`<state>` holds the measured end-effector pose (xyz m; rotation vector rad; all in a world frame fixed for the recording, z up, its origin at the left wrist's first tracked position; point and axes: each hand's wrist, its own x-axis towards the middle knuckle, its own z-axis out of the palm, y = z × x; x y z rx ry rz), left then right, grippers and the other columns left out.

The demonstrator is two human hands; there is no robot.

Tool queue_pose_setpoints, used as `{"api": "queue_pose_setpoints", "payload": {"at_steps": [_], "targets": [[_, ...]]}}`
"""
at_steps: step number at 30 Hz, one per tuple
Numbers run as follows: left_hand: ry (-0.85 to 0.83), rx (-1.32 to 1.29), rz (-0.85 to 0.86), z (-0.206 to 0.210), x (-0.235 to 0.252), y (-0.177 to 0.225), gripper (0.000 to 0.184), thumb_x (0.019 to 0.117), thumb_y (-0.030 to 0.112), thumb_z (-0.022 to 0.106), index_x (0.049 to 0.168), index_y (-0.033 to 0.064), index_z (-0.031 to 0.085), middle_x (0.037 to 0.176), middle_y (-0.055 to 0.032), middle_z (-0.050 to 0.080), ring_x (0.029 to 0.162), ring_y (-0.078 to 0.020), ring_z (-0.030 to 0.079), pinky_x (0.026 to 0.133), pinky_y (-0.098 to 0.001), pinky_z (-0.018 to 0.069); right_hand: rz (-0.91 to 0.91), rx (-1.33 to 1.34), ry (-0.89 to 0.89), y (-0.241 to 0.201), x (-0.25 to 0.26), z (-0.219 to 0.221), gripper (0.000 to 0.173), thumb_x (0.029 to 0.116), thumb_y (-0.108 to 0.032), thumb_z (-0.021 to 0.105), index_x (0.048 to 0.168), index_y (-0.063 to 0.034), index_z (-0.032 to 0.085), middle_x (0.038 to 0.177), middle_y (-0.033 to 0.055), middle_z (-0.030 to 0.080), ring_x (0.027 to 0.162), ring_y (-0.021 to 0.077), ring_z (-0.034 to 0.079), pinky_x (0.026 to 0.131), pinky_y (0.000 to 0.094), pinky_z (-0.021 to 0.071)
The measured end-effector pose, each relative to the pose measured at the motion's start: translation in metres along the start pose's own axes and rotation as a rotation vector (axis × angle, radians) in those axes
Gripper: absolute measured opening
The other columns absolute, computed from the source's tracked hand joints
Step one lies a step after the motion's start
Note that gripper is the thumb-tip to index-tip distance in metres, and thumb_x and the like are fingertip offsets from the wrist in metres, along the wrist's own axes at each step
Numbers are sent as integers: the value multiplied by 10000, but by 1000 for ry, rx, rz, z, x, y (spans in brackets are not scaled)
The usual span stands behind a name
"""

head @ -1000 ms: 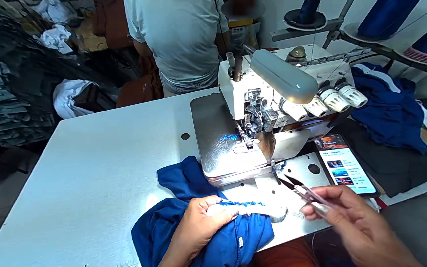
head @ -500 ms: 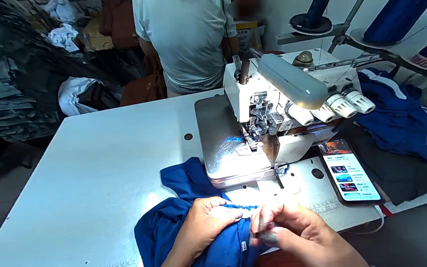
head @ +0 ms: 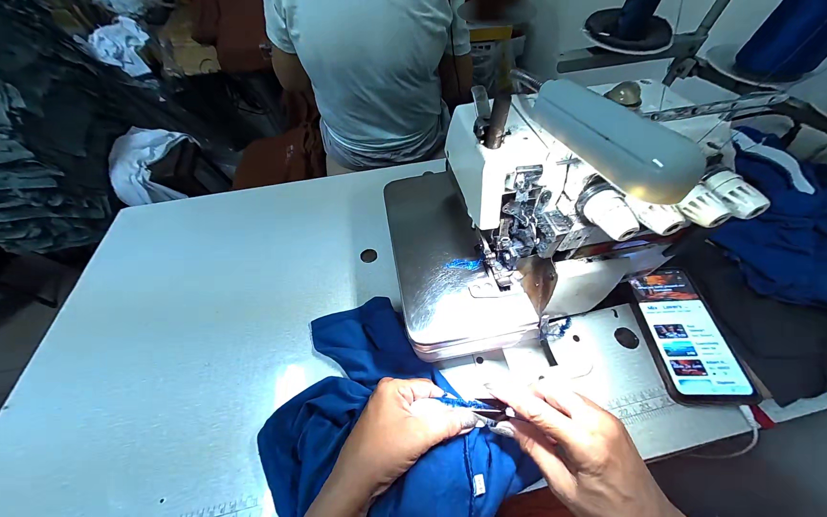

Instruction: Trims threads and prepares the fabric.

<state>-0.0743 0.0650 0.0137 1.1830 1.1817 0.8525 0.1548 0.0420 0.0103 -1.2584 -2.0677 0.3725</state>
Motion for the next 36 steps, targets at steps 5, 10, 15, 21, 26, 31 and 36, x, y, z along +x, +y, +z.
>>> {"api": "queue_pose_setpoints", "payload": {"at_steps": [5, 10, 15, 21, 26, 31, 36], "targets": [[-18, -12, 11, -1, 0, -1, 166, 760, 184, 856, 697, 137, 709, 653, 68, 669, 617, 13, 616, 574, -166, 495, -120, -38, 87, 10, 1, 16, 252, 1022, -309, 575, 1172, -222, 758, 910, 3, 703, 821, 92, 649, 713, 243, 524], [-33, -1, 25, -3, 1, -4, 162, 765, 199, 856, 709, 140, 715, 659, 77, 664, 611, 23, 606, 569, -157, 490, -143, -41, 77, 10, 4, 19, 248, 1032, -289, 563, 1175, -217, 752, 982, 3, 732, 883, 102, 673, 757, 261, 536], [-63, -28, 20, -6, 2, -2, 152, 777, 181, 847, 719, 142, 712, 656, 86, 674, 611, 36, 617, 572, -149, 497, -190, -20, 78, 14, 5, 23, 251, 1056, -285, 537, 1174, -183, 734, 987, 13, 733, 906, 119, 677, 770, 277, 531], [-80, -57, 4, -8, 3, -2, 134, 788, 179, 836, 730, 138, 723, 659, 79, 675, 615, 29, 617, 574, -152, 493, -182, 3, 66, 18, 4, 24, 256, 1056, -259, 528, 1188, -167, 727, 981, 23, 730, 909, 118, 677, 783, 268, 538], [-75, -74, -21, -9, 3, -2, 149, 787, 177, 839, 717, 138, 712, 655, 73, 674, 604, 23, 615, 567, -155, 493, -178, 5, 68, 15, 5, 27, 261, 1059, -267, 523, 1186, -168, 728, 994, 23, 732, 922, 117, 680, 771, 271, 537], [-84, -113, -26, -10, 4, -1, 138, 789, 154, 834, 720, 132, 717, 663, 68, 685, 615, 25, 624, 580, -151, 503, -186, 22, 70, 17, 5, 29, 262, 1060, -245, 517, 1188, -152, 726, 982, 32, 731, 912, 122, 680, 769, 269, 542], [-95, -142, -55, -9, 4, 3, 91, 802, 102, 811, 749, 113, 738, 677, 46, 703, 632, 13, 646, 606, -153, 525, -198, 20, 59, 13, 7, 29, 261, 1064, -232, 519, 1183, -141, 732, 964, 30, 731, 904, 118, 681, 775, 265, 542]]}}
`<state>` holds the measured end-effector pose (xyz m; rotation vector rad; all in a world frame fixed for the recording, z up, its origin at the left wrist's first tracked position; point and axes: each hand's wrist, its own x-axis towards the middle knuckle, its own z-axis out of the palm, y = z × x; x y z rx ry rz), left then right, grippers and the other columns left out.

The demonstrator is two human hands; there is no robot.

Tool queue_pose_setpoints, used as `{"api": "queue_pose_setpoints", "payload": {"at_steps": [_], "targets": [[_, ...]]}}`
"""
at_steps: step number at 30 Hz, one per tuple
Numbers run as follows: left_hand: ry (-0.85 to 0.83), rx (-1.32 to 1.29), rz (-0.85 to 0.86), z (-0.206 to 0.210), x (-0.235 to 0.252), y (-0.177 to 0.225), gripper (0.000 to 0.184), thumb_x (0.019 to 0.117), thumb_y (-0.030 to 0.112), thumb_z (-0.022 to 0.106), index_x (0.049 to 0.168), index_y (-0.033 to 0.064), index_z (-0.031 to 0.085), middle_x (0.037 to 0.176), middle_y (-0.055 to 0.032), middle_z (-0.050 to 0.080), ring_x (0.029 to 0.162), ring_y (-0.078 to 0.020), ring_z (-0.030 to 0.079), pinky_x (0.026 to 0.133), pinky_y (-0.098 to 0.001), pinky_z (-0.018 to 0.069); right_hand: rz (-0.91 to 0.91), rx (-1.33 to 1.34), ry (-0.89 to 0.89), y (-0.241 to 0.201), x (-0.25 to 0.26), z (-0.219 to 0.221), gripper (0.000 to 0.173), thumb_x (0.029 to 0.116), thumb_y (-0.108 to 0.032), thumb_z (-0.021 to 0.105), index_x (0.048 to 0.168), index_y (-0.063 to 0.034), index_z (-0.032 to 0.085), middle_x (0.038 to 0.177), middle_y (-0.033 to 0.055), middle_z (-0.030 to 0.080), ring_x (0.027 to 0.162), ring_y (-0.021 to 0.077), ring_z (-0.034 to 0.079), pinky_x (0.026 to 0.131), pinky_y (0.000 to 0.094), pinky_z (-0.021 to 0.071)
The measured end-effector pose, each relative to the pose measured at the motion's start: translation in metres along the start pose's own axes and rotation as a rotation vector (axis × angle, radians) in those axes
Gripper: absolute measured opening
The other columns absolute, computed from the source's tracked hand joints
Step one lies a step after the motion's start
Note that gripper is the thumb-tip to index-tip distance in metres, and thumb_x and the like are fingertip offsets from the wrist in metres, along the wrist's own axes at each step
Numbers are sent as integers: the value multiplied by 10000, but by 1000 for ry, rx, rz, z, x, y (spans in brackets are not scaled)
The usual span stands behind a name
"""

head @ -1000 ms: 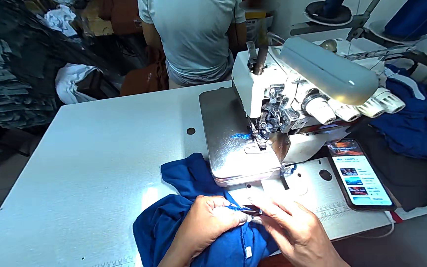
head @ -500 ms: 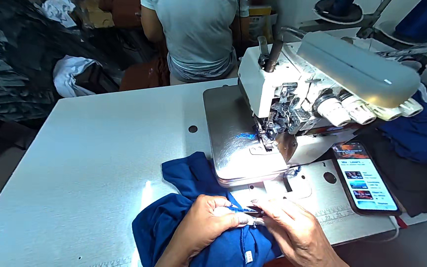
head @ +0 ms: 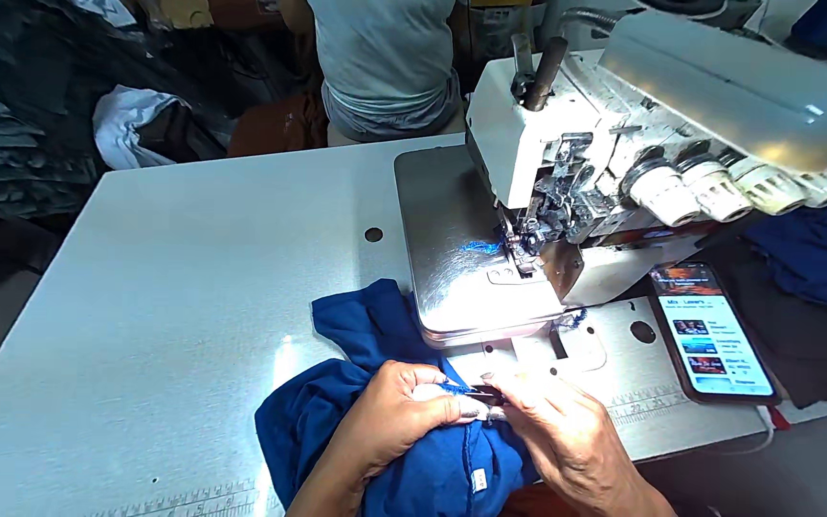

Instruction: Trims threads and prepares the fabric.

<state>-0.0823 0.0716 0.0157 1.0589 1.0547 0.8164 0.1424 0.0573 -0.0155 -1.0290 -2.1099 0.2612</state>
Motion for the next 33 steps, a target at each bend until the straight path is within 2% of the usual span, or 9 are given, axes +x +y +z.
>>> {"api": "queue_pose_setpoints", "payload": {"at_steps": [4, 9, 14, 23, 33], "targets": [[-1, 3, -3, 0, 0, 0, 98, 801, 102, 814, 742, 102, 735, 676, 27, 700, 631, -1, 644, 602, -163, 524, -15, 32, 20, -3, 2, 5, 252, 1048, -173, 525, 1147, -119, 751, 853, 40, 690, 778, 120, 647, 658, 254, 508], [26, 42, 54, 0, 0, -4, 105, 784, 138, 830, 745, 119, 735, 680, 65, 684, 626, 21, 627, 586, -152, 513, 19, 71, 12, 4, -1, -1, 259, 1053, -254, 552, 1182, -132, 741, 951, 36, 738, 853, 104, 680, 745, 256, 544], [17, 43, 67, -1, 0, -5, 104, 786, 157, 840, 764, 122, 744, 680, 65, 694, 628, 21, 637, 583, -154, 519, -8, -32, 32, 5, 0, -5, 251, 1048, -275, 550, 1183, -172, 735, 866, 26, 683, 794, 112, 638, 685, 246, 503], [13, 41, 63, -1, -1, -5, 130, 781, 160, 838, 726, 134, 723, 658, 73, 676, 604, 30, 616, 559, -151, 496, -10, -42, 24, 3, -3, -6, 254, 1046, -284, 563, 1196, -176, 737, 881, 22, 697, 813, 108, 650, 716, 250, 518], [3, 89, 106, -2, -1, -9, 129, 784, 169, 829, 724, 136, 720, 671, 93, 658, 620, 45, 597, 565, -135, 478, -32, -64, 3, -3, 4, -2, 240, 1045, -237, 563, 1170, -160, 752, 865, 18, 697, 785, 113, 645, 671, 253, 506]]}}
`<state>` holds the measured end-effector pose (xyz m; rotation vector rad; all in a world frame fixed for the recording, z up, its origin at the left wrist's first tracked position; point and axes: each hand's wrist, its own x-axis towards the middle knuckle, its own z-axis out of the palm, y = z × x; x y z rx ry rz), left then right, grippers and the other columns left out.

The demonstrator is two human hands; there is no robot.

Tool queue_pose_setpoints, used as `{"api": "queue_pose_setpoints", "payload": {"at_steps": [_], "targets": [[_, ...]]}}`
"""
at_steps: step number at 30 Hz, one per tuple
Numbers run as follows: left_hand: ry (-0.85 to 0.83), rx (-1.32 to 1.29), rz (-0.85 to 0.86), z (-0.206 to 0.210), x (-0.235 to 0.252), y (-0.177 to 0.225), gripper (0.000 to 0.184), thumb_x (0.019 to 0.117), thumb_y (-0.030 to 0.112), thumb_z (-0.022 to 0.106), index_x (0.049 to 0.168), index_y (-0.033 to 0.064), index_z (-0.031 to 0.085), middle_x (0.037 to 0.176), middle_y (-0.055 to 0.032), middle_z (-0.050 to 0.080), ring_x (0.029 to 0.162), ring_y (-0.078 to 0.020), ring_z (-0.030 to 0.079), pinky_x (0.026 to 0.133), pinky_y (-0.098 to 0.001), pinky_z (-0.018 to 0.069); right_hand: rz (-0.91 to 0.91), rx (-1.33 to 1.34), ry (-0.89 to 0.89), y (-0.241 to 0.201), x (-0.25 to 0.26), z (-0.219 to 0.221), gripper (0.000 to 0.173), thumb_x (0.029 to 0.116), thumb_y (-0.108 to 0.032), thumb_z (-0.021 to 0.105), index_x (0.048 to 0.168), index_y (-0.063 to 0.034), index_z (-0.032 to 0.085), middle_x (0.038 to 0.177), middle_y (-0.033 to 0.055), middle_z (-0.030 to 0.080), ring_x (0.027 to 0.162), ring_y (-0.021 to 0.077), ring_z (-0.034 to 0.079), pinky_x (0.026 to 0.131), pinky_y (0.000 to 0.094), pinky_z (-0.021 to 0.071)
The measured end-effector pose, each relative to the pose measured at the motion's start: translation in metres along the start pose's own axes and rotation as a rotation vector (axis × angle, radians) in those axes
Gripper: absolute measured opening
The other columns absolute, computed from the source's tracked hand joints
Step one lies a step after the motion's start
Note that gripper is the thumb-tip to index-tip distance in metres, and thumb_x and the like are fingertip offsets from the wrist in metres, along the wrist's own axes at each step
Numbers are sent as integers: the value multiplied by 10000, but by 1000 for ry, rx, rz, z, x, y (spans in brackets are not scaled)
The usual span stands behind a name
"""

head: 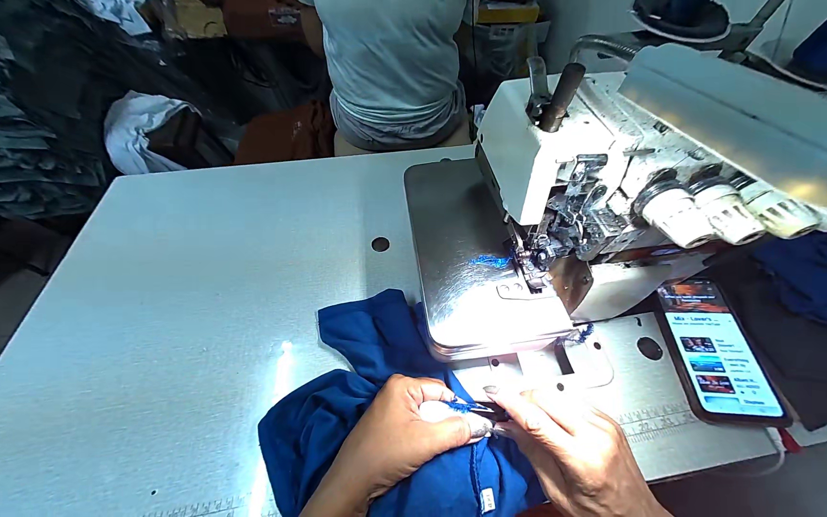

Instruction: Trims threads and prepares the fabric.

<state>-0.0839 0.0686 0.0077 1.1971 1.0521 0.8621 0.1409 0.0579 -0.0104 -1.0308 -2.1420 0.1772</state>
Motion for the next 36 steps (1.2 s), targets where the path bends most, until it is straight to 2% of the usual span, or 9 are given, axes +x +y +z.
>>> {"api": "queue_pose_setpoints", "payload": {"at_steps": [4, 9, 12, 20, 25, 31, 33, 36], "targets": [[-26, 14, -22, -2, 0, 1, 113, 793, 185, 821, 741, 145, 730, 677, 104, 654, 620, 51, 590, 562, -133, 474, -45, -18, -6, 1, 0, 1, 218, 1034, -196, 559, 1138, -164, 748, 833, 20, 676, 744, 124, 620, 638, 256, 477], [-53, -14, -25, -3, 1, 2, 123, 796, 174, 827, 733, 146, 725, 669, 105, 663, 614, 52, 596, 563, -134, 478, -48, 84, 24, 6, -6, 5, 211, 1026, -171, 566, 1125, -132, 749, 842, 35, 687, 775, 107, 641, 679, 228, 509], [-52, -4, -38, -4, 0, 3, 120, 789, 174, 831, 733, 146, 729, 664, 105, 664, 607, 52, 598, 558, -131, 480, -41, 68, 5, 7, -5, 0, 225, 1048, -231, 563, 1155, -136, 737, 889, 32, 714, 816, 104, 664, 719, 237, 528], [-40, 12, -82, -2, 1, 5, 157, 777, 179, 833, 700, 154, 698, 632, 107, 629, 580, 50, 566, 532, -138, 446, -56, -32, 1, 0, 2, -4, 221, 1042, -233, 571, 1163, -160, 741, 823, 26, 672, 734, 117, 619, 638, 247, 479], [-56, 33, -30, -3, 1, 2, 159, 777, 186, 827, 689, 155, 699, 647, 117, 616, 584, 61, 545, 526, -125, 425, -71, -89, -36, -4, 4, -6, 236, 1050, -222, 550, 1184, -169, 736, 835, 28, 674, 718, 134, 608, 608, 261, 460], [-119, 135, 27, -3, 2, -2, 103, 780, 167, 784, 712, 125, 720, 740, 106, 652, 687, 71, 574, 601, -127, 455, -123, -90, -58, -6, 9, -4, 272, 1019, -115, 530, 1195, -166, 731, 773, 25, 608, 642, 141, 521, 543, 267, 386], [-123, 148, 34, -3, 2, -3, 91, 782, 164, 782, 723, 122, 728, 752, 102, 664, 695, 71, 583, 607, -127, 465, -113, -37, -48, -5, 10, -2, 254, 1024, -122, 532, 1176, -147, 734, 763, 29, 607, 652, 132, 546, 557, 254, 415], [-86, 109, 28, -3, 1, -1, 132, 770, 167, 814, 705, 130, 705, 710, 119, 631, 654, 80, 551, 575, -117, 436, -77, 6, -60, -2, 10, -10, 233, 1051, -213, 544, 1179, -144, 726, 791, 31, 636, 685, 118, 591, 581, 242, 452]]}}
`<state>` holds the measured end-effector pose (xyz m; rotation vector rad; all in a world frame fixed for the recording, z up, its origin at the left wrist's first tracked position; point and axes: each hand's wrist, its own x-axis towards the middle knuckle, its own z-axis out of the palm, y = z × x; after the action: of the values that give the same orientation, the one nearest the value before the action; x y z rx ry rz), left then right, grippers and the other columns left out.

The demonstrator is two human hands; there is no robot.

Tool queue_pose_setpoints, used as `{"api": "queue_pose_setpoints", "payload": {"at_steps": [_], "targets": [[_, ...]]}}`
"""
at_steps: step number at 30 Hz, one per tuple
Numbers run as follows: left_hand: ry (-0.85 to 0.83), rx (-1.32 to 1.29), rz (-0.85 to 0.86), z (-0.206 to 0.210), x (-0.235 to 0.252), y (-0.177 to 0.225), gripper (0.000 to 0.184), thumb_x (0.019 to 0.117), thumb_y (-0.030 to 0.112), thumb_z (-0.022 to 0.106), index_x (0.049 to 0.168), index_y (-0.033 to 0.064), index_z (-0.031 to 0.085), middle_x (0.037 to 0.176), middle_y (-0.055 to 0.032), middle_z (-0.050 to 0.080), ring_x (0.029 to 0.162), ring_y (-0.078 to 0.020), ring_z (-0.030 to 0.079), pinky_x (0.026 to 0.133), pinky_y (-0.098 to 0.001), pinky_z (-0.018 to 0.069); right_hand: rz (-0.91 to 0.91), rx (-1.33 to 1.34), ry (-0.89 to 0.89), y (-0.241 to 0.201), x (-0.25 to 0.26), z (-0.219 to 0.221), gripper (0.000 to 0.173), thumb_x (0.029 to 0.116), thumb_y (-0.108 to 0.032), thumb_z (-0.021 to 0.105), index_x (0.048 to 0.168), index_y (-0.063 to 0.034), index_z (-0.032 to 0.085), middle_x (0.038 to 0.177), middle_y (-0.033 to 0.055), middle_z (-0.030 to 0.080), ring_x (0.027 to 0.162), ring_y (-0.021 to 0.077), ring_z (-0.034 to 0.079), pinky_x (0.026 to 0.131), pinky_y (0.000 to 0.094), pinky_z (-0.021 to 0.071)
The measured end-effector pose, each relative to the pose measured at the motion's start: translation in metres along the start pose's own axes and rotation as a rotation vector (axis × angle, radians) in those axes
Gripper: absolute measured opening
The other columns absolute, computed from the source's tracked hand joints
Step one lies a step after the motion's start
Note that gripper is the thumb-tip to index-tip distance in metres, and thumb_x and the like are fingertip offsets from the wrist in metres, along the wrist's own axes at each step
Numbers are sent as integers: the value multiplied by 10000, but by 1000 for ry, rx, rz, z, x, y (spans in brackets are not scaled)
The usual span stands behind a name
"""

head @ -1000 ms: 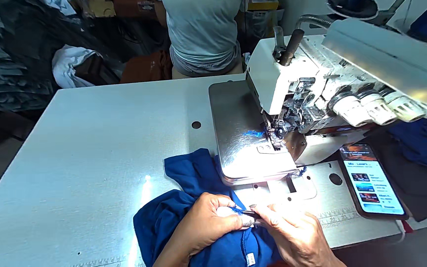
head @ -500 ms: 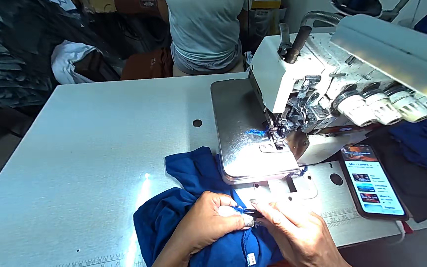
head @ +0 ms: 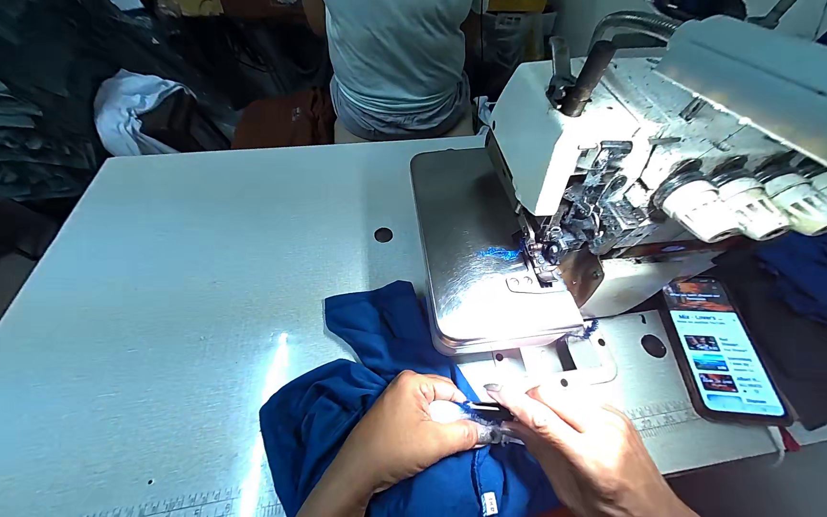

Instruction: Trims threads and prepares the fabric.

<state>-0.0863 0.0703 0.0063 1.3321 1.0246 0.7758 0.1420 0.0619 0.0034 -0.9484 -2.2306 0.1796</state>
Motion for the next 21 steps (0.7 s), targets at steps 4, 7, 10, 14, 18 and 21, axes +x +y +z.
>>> {"api": "queue_pose_setpoints", "payload": {"at_steps": [4, 7, 10, 14, 18, 21], "targets": [[9, -32, -32, -1, 0, 2, 121, 788, 176, 804, 720, 137, 712, 687, 118, 638, 633, 71, 567, 561, -122, 448, 19, -101, -24, -3, -6, -10, 241, 1050, -248, 546, 1189, -175, 728, 778, 27, 631, 698, 141, 595, 611, 262, 466], [12, -53, -43, 0, 0, 2, 138, 795, 181, 812, 715, 140, 708, 670, 109, 636, 603, 64, 558, 540, -126, 440, 25, -107, -5, -2, -8, -5, 243, 1048, -238, 547, 1189, -172, 734, 771, 24, 621, 695, 138, 589, 607, 263, 462], [11, -18, -18, 0, -1, 1, 141, 792, 179, 792, 692, 141, 700, 691, 117, 628, 624, 69, 546, 547, -124, 429, 31, -95, 2, -6, -6, 0, 237, 1044, -223, 556, 1190, -173, 736, 798, 24, 644, 714, 132, 601, 622, 256, 467], [-3, 0, -1, 0, 0, -1, 136, 789, 177, 794, 696, 134, 704, 720, 113, 642, 660, 71, 566, 577, -121, 448, 21, -66, 22, -7, -3, 9, 247, 1034, -164, 534, 1158, -150, 748, 772, 27, 630, 655, 133, 577, 540, 259, 421], [10, -20, -2, -1, -2, -1, 93, 807, 184, 794, 753, 129, 741, 768, 101, 684, 702, 60, 607, 621, -126, 492, 197, 323, 81, -3, -8, 7, 273, 1066, -202, 520, 1157, -45, 724, 989, 57, 756, 918, 47, 697, 822, 203, 564], [8, -43, -22, -1, -2, 0, 67, 825, 168, 779, 781, 126, 749, 773, 94, 688, 704, 50, 616, 629, -135, 503, 396, 508, -33, -1, -9, -2, 399, 976, -335, 657, 1250, -50, 706, 922, -27, 710, 748, -61, 572, 683, 119, 494]]}}
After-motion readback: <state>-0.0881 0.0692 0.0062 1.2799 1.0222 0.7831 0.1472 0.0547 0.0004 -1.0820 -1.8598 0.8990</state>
